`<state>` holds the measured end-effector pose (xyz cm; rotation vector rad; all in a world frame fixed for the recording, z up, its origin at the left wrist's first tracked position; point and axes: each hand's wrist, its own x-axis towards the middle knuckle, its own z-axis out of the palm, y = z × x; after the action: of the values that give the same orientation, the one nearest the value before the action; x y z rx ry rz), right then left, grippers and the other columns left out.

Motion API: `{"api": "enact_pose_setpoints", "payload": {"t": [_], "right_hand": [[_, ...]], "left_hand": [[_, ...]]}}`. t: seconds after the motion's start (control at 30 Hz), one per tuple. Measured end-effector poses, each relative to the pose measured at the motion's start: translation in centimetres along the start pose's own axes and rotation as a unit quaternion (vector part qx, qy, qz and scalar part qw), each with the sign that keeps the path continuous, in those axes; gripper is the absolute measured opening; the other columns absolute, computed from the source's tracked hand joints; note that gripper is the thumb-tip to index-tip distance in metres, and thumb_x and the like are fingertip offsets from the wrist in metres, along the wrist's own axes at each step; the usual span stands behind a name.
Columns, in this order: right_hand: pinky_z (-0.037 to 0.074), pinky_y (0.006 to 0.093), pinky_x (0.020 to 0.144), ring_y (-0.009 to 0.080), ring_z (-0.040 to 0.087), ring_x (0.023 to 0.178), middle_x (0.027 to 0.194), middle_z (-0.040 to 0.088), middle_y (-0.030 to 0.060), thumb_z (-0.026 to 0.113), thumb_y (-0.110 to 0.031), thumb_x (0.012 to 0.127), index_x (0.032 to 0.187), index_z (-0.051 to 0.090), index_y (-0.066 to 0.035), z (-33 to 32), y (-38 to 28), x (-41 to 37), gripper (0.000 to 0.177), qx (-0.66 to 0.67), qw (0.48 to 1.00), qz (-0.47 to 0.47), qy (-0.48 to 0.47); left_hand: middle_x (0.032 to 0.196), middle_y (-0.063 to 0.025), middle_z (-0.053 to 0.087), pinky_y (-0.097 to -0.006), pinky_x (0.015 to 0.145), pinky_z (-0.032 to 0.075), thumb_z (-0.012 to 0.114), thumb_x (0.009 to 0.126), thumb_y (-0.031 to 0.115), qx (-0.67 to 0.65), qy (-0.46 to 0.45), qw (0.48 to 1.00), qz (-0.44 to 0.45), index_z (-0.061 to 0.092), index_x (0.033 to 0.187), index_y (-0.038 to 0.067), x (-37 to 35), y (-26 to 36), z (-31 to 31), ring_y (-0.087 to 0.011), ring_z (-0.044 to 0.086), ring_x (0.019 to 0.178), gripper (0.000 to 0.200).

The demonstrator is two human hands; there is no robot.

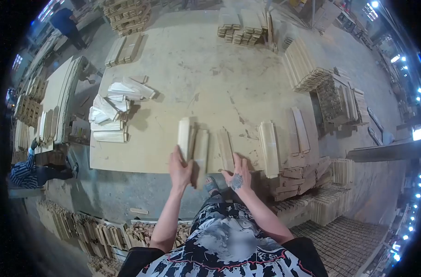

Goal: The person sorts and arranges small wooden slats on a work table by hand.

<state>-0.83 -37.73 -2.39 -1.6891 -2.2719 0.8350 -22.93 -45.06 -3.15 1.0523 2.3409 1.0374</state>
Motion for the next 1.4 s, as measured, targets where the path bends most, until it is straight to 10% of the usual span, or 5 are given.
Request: {"api": "enact_pose_setpoints", "payload": {"t": [0.33,0.7,0.87,1.23,1.4], "right_hand": [[0.049,0.0517,0.093,0.0391,0.057,0.111,0.121,0.051,0.0187,0.083,-0.039,0.077,0.148,0.042,-0.011,0.5,-2.6,0.1,0.087,-0.017,0.994,-0.107,0.009],[0.051,0.0491,0.086,0.0315,0.059,0.098,0.117,0.054,0.0168,0.081,-0.029,0.076,0.149,0.041,-0.009,-1.5,-0.9,2.1,0.085,0.158,0.986,0.046,0.018],[0.050,0.0497,0.093,0.0356,0.060,0.106,0.120,0.054,0.0182,0.083,-0.034,0.078,0.148,0.044,-0.011,-1.4,4.1,2.5,0.083,-0.007,0.995,0.029,0.094],[0.051,0.0469,0.090,0.0316,0.063,0.105,0.115,0.059,0.0142,0.082,-0.033,0.081,0.138,0.057,-0.014,-1.2,5.6,2.1,0.065,0.044,0.997,0.039,0.043],[0.052,0.0417,0.087,0.0280,0.062,0.097,0.108,0.059,0.0116,0.081,-0.028,0.080,0.139,0.056,-0.012,-0.5,5.2,1.8,0.066,0.077,0.997,0.005,0.024]], "left_hand": [[0.110,-0.0207,0.057,-0.0496,0.089,0.045,0.078,0.082,0.013,0.151,0.117,0.981,0.020,0.045,0.145,-0.003,-0.2,-3.2,-1.2,-0.0415,0.056,0.104,0.073],[0.111,-0.0194,0.057,-0.0489,0.091,0.046,0.079,0.083,0.015,0.153,0.152,0.976,0.023,0.053,0.137,0.000,0.9,-5.7,-3.8,-0.0406,0.056,0.105,0.061],[0.116,-0.0186,0.059,-0.0470,0.092,0.046,0.079,0.086,0.019,0.029,0.130,0.990,0.044,0.055,0.136,0.001,0.3,-5.8,-3.1,-0.0395,0.056,0.108,0.058],[0.139,-0.0179,0.057,-0.0507,0.108,0.035,0.063,0.099,0.023,0.236,0.103,0.958,0.127,0.061,0.135,0.008,-2.2,-8.2,-4.4,-0.0379,0.050,0.129,0.040],[0.105,-0.0142,0.063,-0.0491,0.090,0.041,0.064,0.098,0.017,0.188,0.146,0.965,0.106,0.065,0.108,0.006,-5.8,-6.0,-4.1,-0.0343,0.057,0.103,0.014]]}}
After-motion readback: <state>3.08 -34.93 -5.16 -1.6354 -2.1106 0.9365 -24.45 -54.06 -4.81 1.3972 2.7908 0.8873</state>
